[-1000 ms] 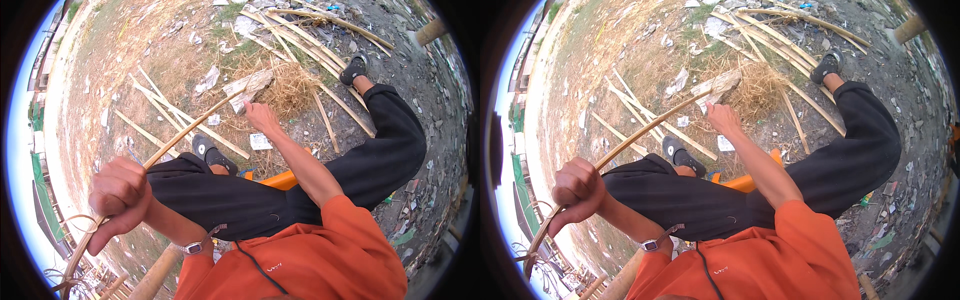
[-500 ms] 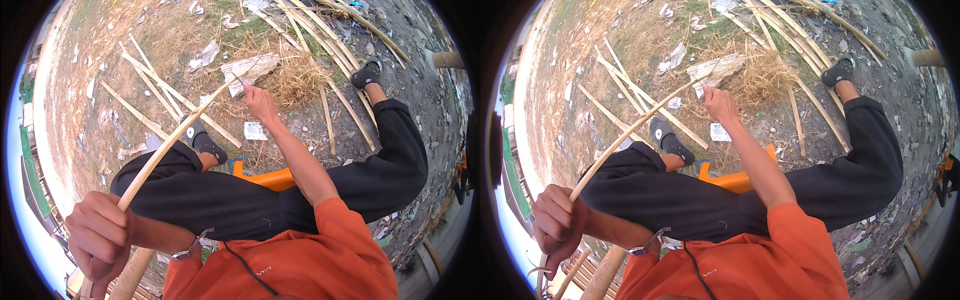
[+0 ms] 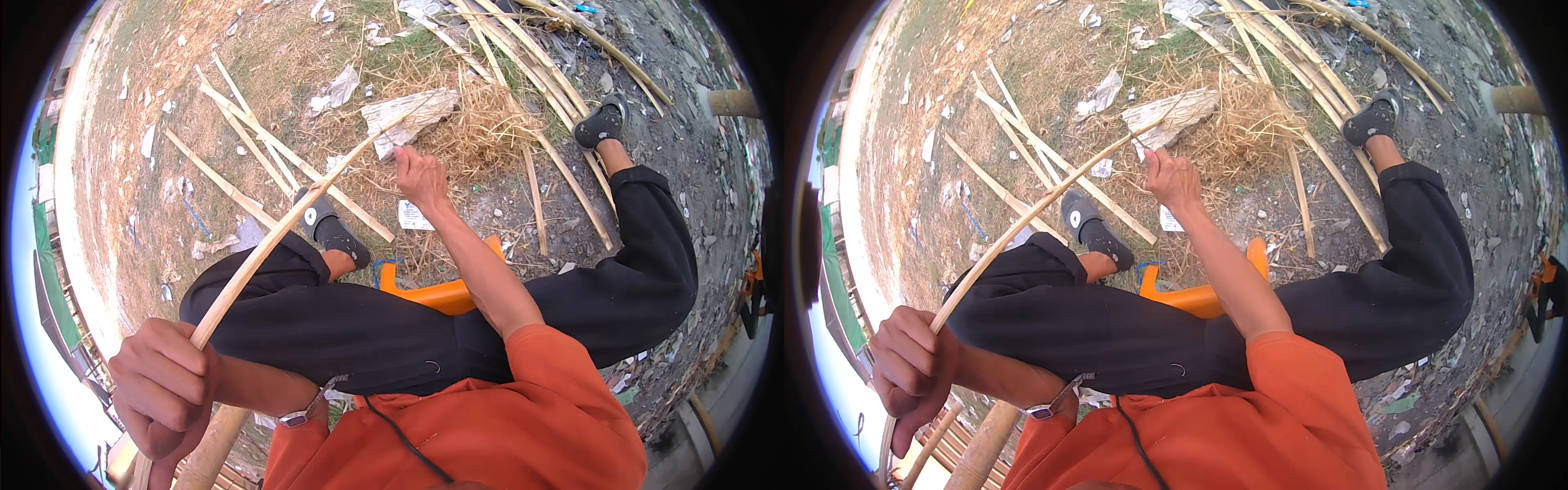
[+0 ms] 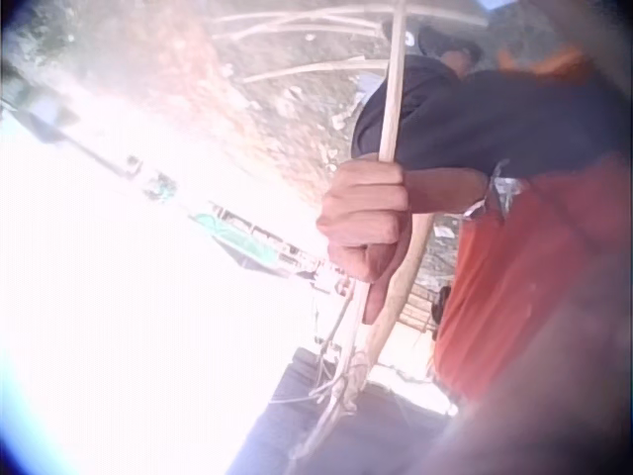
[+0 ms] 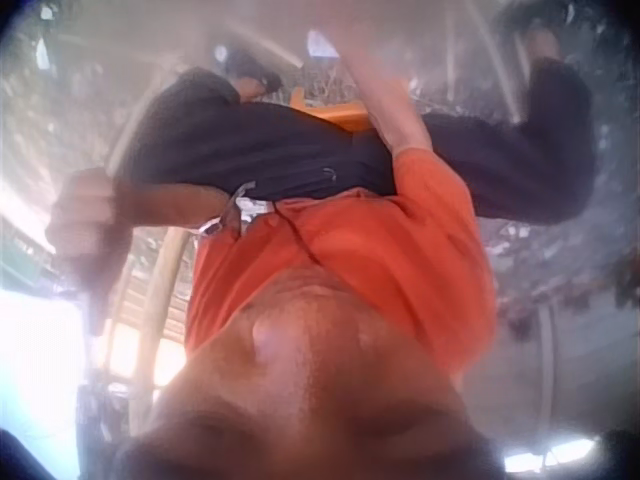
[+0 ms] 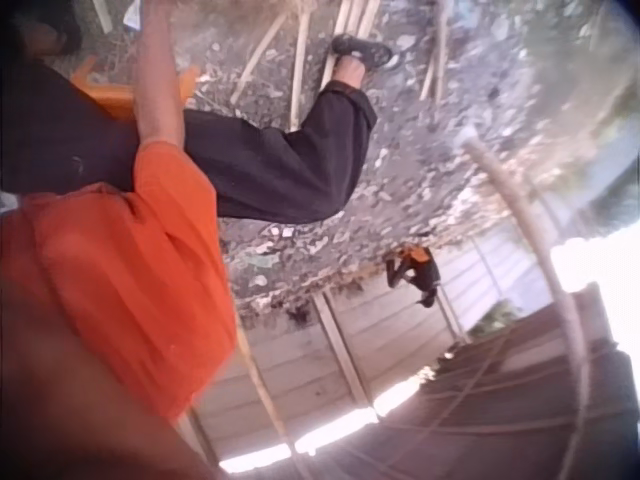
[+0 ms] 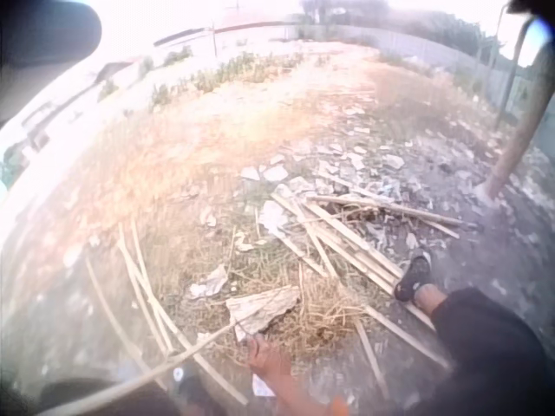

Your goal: The person sits on a small stool and uses a knife to shave thin strips from a long piece of bamboo. They hold the bamboo with their left hand and carefully scrape along its length with the knife in their right hand, creating a pile of shavings on the ground.

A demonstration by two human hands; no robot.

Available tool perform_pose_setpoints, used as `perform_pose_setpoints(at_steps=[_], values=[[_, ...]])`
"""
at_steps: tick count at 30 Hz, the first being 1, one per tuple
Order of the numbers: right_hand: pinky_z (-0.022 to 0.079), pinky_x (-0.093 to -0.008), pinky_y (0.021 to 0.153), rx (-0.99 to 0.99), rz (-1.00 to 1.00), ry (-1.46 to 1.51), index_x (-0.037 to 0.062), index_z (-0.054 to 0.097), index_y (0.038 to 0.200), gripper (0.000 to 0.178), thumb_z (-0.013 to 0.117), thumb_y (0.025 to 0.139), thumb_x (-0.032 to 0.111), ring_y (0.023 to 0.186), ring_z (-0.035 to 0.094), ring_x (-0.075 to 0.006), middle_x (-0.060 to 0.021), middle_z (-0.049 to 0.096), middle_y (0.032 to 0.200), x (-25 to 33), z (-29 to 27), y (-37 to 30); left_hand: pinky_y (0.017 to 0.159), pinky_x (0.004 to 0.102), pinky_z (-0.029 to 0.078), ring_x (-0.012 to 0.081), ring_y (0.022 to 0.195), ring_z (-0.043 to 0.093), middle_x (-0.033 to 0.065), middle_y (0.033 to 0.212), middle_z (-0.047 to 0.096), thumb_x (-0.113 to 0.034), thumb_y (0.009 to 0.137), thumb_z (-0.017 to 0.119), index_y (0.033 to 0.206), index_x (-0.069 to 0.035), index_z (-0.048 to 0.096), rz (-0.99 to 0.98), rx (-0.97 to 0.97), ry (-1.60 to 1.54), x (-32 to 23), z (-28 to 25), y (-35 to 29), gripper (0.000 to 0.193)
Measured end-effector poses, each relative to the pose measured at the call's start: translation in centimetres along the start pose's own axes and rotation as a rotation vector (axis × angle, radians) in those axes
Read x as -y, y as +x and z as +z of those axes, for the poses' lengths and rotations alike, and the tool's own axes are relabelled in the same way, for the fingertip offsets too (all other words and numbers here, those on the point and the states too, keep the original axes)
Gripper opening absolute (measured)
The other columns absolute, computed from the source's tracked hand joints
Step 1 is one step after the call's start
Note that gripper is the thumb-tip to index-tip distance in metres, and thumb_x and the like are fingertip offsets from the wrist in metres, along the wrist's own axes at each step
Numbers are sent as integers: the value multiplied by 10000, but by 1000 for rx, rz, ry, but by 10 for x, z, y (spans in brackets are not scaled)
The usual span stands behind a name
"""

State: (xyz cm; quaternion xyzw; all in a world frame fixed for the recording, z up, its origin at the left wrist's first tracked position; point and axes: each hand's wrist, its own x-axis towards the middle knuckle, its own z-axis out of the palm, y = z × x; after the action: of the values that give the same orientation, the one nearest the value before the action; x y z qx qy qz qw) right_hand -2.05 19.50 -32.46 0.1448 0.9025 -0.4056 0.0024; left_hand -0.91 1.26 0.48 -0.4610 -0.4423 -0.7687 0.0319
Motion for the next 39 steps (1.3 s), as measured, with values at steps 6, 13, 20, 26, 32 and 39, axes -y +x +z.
perform_pose_setpoints(at_steps=[6, 13, 20, 26, 32, 39], values=[[469, -487, 558, 31, -14, 6, 31, 597, 767, 467, 360, 915, 405, 570, 585, -419, -238, 572, 577, 12, -7, -11, 386, 219, -4, 8, 319, 73, -98, 374, 141, -621, 769, 544, 469, -175, 210, 0, -42, -4, -2, 6, -2, 632], [482, -486, 624, 25, 33, -98, 55, 613, 892, 467, 331, 922, 425, 647, 610, -400, -248, 590, 645, -11, 7, 8, 333, 204, 37, 38, 296, 94, -68, 373, 156, -603, 807, 497, 486, -137, 222, -12, 65, 1, -5, 3, 7, 629], [497, -445, 672, 67, 55, -397, 27, 608, 910, 497, 325, 927, 435, 756, 631, -362, -212, 633, 814, -58, 11, 50, 309, 216, 74, 57, 279, 162, -58, 375, 195, -620, 807, 482, 490, -104, 246, -22, 236, -50, 3, 19, 16, 649], [498, -435, 692, 86, 136, -313, 7, 609, 829, 552, 313, 924, 463, 764, 643, -330, -187, 639, 762, -29, -8, 38, 306, 204, 76, 44, 278, 145, -67, 365, 188, -657, 795, 457, 499, -127, 223, 19, 110, -59, -3, 3, 9, 651], [467, -483, 742, 329, 158, 240, -35, 628, 756, 626, 273, 925, 453, 805, 608, -411, -258, 620, 767, 76, -71, -12, 325, 219, 49, 41, 318, 82, -73, 394, 132, -737, 736, 422, 511, -143, 195, 5, 53, -68, -7, -2, 0, 674], [448, -497, 761, 137, 236, 63, -51, 643, 839, 647, 273, 920, 474, 832, 592, -432, -294, 609, 831, 77, -60, -45, 322, 220, 63, 51, 312, 89, -67, 395, 141, -764, 728, 372, 512, -135, 205, 16, 93, -60, -8, 3, -2, 686]])
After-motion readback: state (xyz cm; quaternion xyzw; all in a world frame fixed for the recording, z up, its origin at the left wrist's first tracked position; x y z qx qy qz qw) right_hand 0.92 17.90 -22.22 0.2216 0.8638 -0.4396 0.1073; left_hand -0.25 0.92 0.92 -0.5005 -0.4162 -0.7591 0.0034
